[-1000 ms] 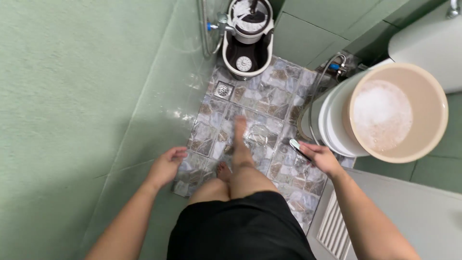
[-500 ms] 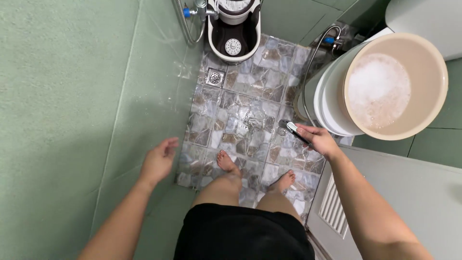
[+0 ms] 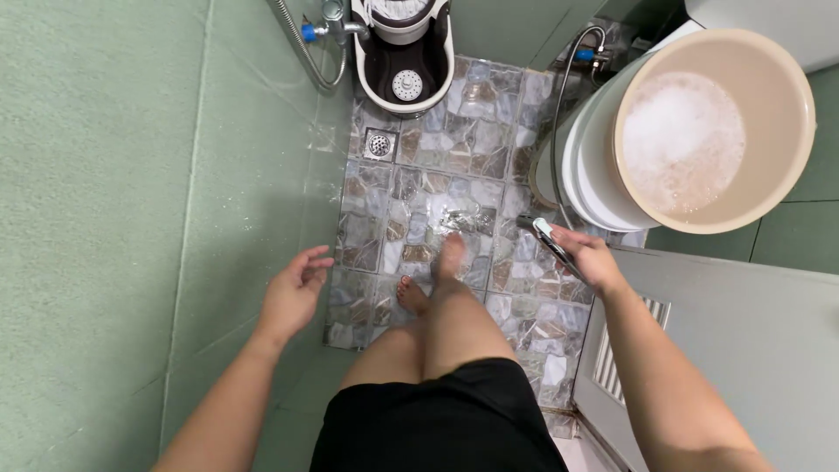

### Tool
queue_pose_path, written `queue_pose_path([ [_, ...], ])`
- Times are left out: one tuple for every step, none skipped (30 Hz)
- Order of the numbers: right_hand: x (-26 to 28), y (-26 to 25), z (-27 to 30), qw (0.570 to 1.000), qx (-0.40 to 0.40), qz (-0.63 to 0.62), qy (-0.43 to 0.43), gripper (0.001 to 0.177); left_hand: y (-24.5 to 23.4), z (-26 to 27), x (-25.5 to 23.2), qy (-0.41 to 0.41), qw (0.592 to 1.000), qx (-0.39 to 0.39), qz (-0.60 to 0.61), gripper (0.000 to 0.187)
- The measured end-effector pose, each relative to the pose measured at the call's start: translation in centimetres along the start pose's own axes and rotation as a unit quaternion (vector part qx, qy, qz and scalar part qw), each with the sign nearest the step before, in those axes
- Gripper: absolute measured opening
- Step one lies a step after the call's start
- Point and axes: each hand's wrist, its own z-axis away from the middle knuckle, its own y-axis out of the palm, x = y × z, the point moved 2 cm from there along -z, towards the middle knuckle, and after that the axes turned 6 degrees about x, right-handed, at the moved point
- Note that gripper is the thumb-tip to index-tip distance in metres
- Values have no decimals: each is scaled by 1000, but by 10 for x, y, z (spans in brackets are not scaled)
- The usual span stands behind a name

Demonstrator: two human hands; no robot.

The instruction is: The person sprays water on the bathroom floor using a handheld shower head. They then pick up a basin filled with soapy water, pour it into the toilet bowl, and flush the toilet. Finally, they rinse the basin with the shower head and place it on the floor.

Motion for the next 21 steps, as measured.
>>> queue_pose_path([
  [-1,1,0,1000,9,-3,-5,41,1,-2,-5,3,1000,5,1,42],
  [-1,2,0,1000,11,6,-7,40,1,-5,-10,7,1000,11,2,42],
  [2,6,-2,1000,14,16,-10,40,0,-5,-12,10,1000,14,4,42],
  [4,10,-2,999,17,25,-13,39,1,-2,-13,13,1000,18,7,42],
  [10,10,-4,999,23,23,-11,39,3,1,-12,16,1000,16,14,42],
  [15,10,-6,999,30,21,-10,39,4,5,-11,20,1000,14,20,41],
  [21,11,-11,999,39,20,-8,40,5,11,-5,9,999,8,30,41],
  [26,10,-16,999,36,13,-12,40,8,19,2,-1,999,3,40,41],
  [30,9,-20,999,38,4,-13,40,9,32,12,-15,999,-5,48,40],
  [33,8,-25,999,39,-4,-14,40,10,44,21,-26,998,-12,56,40],
  [36,5,-31,999,44,-6,-11,40,11,57,32,-36,997,-19,65,40],
  [39,2,-38,999,49,-8,-8,40,12,70,43,-45,996,-27,74,40],
  [42,-1,-47,999,51,-10,-6,40,12,83,55,-67,994,-45,69,41],
  [43,0,-55,997,74,-8,-7,40,11,96,67,-88,992,-64,64,41],
  [43,-5,-61,996,93,-4,-10,40,16,104,77,-106,989,-79,63,41],
  [45,-12,-66,994,111,0,-12,41,21,109,87,-121,984,-93,87,41],
  [44,-21,-66,992,124,29,-7,41,27,111,95,-135,979,-103,113,41],
  [42,-28,-64,989,137,58,-2,42,35,110,102,-149,973,-114,138,42],
  [46,-34,-67,985,149,87,-2,43,43,101,106,-149,973,-114,137,42],
  [52,-43,-71,986,152,75,2,43,51,91,109,-150,973,-114,137,42],
  [49,-51,-65,986,154,58,15,43,59,92,112,-156,973,-109,132,42],
])
